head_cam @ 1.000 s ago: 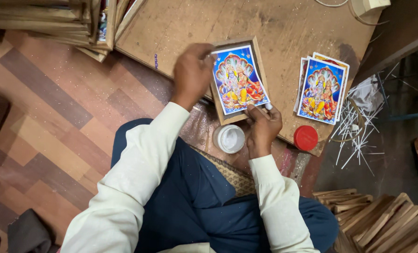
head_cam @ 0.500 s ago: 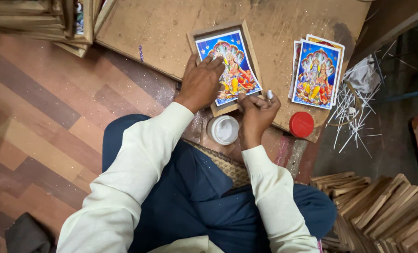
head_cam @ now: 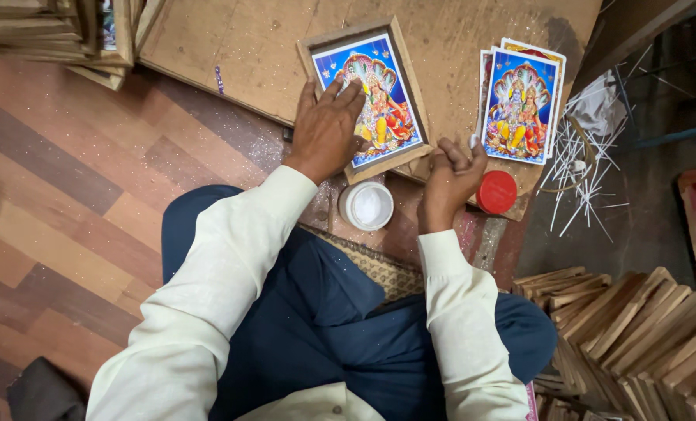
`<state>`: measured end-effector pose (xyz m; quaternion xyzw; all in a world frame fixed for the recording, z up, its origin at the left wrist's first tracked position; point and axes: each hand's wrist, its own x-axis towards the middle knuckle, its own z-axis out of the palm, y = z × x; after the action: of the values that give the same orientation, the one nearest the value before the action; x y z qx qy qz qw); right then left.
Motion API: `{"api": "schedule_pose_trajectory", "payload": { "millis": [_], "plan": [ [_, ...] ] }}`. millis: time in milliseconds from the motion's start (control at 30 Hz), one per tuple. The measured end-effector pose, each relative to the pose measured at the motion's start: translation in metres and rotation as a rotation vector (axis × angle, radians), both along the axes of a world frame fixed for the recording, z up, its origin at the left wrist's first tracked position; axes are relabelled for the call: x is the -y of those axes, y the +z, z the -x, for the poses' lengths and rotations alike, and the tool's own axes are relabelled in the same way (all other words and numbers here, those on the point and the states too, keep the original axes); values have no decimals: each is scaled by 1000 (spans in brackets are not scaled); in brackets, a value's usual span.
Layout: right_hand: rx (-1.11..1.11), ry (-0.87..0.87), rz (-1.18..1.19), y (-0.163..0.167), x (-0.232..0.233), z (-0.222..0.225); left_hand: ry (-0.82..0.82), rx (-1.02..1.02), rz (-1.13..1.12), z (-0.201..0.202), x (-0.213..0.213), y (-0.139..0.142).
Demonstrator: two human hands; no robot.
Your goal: The person assembles small wooden picture frames by applying adhesive to the back of printed images, placing them into frames, and pressing them into place. The person handles frames, printed images, and adhesive repeatedly.
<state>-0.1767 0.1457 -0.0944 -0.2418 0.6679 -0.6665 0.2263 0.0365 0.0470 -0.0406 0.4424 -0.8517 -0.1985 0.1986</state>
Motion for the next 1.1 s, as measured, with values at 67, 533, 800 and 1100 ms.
{"api": "schedule_pose_trajectory", "payload": {
  "millis": [67,533,800,1100],
  "plan": [
    [-89,23,-6,-8,0,2,5,-2,9,0,-1,-1],
    [-364,65,-62,10,0,-14,46,10,68,9,-10,-3],
    [-1163,380,-420,54,3,-69,125,-88,102,-5,13,-13],
    [-1084,424,-729,77,15,-81,158,-131,170,-3,19,-25]
  ]
}}
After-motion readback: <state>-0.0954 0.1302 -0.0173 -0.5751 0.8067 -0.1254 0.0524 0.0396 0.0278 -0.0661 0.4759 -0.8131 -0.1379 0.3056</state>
